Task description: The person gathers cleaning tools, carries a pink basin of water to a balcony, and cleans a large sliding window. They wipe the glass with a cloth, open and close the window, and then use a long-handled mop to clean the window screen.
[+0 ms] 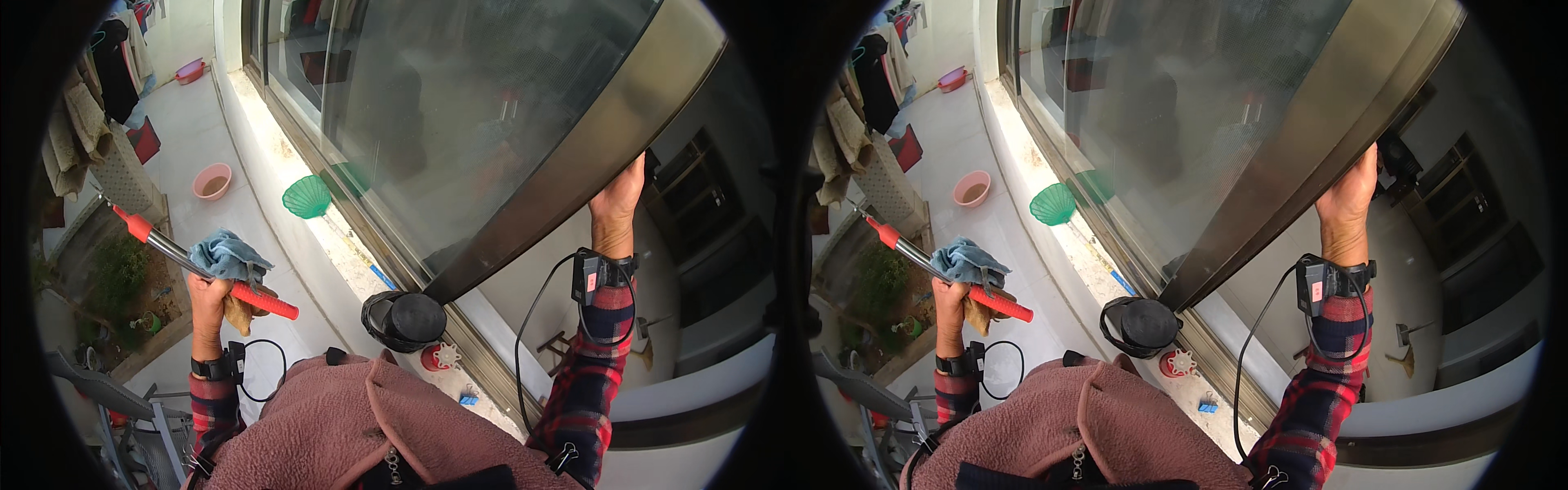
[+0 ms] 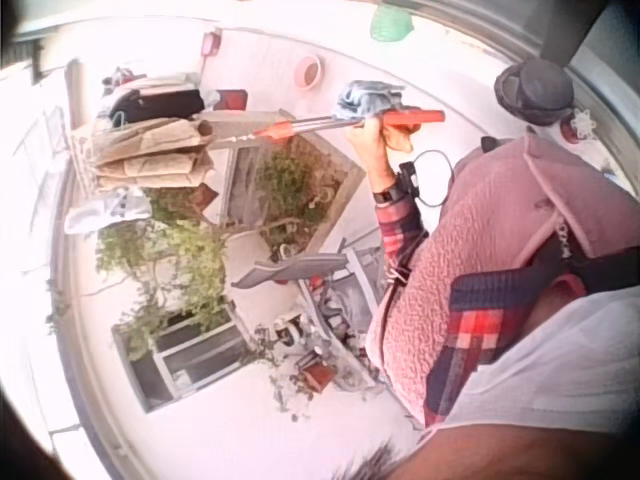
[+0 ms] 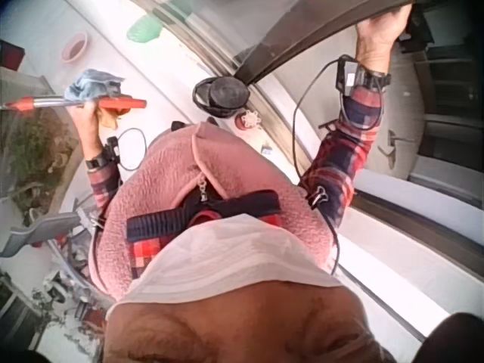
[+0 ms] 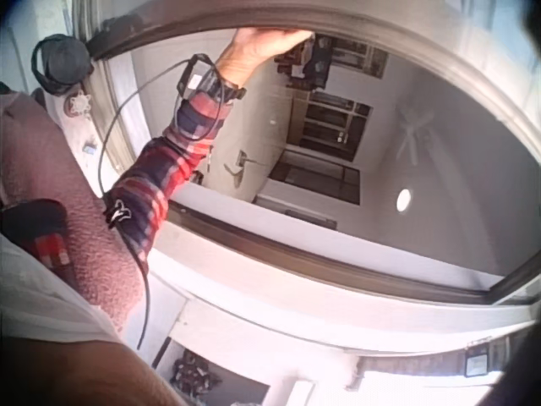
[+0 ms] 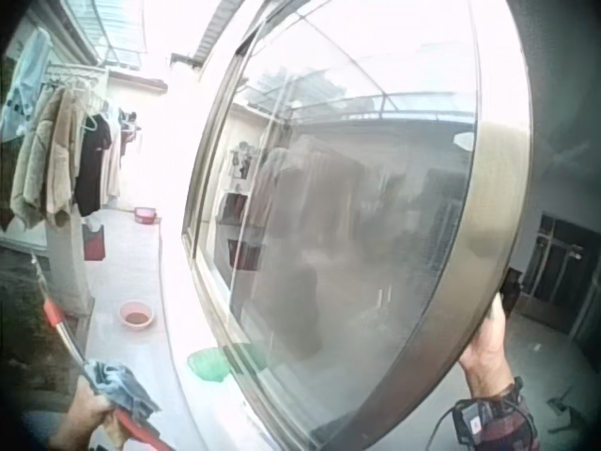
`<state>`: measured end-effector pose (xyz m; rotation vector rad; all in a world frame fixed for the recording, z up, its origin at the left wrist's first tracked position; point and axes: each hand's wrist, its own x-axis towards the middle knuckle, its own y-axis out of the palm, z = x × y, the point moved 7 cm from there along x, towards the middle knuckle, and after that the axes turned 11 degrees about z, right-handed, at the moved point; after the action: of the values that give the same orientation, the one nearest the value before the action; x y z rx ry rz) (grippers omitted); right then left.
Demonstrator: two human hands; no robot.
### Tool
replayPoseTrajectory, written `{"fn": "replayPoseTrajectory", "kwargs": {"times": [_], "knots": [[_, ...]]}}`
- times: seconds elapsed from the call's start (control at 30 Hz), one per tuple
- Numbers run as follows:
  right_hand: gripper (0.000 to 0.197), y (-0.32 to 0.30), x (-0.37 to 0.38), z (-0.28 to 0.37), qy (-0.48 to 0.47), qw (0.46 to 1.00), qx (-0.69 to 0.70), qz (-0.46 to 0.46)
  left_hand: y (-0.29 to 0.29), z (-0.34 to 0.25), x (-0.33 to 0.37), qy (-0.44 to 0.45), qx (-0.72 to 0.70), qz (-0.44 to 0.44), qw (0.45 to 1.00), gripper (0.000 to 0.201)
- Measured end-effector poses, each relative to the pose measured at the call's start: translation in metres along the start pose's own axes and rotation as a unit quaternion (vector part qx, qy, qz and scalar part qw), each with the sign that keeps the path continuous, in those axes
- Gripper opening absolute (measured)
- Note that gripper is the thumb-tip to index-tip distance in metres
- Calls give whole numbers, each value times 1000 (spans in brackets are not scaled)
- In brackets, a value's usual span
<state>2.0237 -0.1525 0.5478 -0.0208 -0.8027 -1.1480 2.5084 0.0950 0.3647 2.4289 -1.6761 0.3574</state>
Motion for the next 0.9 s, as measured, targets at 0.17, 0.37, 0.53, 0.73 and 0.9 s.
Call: {"fn": "replayPoseTrajectory", "kwargs": {"times": [0.17, 0.37, 0.53, 0.73, 0.9], "knots": [[48, -10, -29, 41, 5, 996, -54, -65, 0, -5, -1, -6, 36, -1, 999, 22], [57, -38, -91, 128, -96, 957, -221, -161, 8, -1, 0, 11, 31, 9, 999, 20], [39, -38, -150, 205, -96, 935, -303, -155, 13, 0, 2, -4, -14, 14, 1000, 22], [20, -24, -193, 276, -56, 866, -467, -171, 28, -4, 5, 55, -77, 102, 990, 27], [21, -21, -238, 322, -70, 817, -521, -237, 37, -8, 14, 45, -13, 125, 991, 30]]}}
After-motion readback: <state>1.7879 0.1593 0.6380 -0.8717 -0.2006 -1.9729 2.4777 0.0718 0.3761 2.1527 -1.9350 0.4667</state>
